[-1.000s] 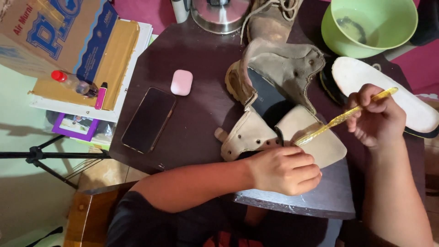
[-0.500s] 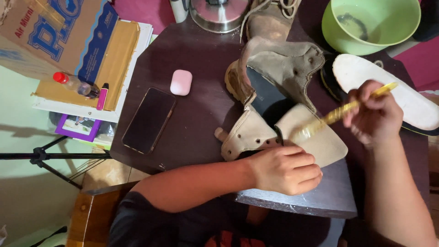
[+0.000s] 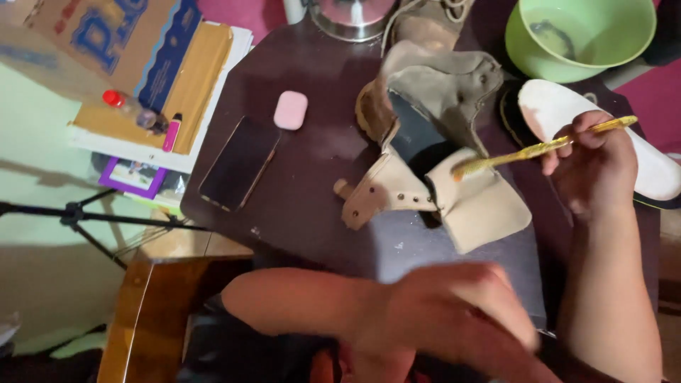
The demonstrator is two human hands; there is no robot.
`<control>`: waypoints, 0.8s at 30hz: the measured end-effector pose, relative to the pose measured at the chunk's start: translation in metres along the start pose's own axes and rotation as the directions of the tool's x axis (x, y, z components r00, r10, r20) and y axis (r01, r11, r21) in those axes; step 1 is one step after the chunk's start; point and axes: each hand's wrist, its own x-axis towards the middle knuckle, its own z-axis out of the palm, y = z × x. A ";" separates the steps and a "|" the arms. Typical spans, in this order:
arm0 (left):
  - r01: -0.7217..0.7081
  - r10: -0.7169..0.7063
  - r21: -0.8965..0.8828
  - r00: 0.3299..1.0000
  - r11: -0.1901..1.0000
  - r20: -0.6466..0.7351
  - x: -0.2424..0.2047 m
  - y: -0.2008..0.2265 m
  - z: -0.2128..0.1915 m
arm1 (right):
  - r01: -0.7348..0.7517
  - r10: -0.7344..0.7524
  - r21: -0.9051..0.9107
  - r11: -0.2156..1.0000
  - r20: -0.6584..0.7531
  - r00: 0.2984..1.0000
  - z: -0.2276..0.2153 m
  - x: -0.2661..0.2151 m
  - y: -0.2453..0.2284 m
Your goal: Applying a liquid substance to the sole of a boot using a toothbrush as part of a shoe repair process.
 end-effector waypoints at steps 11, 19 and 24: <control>-0.041 0.019 0.251 0.996 0.967 0.092 -0.003 0.011 0.014 | -0.106 0.104 0.003 0.994 0.181 0.978 -0.002 -0.003 -0.007; -0.110 0.032 0.342 0.974 0.933 0.224 0.020 -0.007 0.006 | -0.013 0.010 0.050 0.999 0.052 0.999 -0.005 0.006 0.003; -0.171 0.045 0.348 0.938 0.922 0.343 0.029 -0.048 -0.023 | -0.048 0.054 0.043 0.998 -0.141 0.989 -0.009 0.010 -0.001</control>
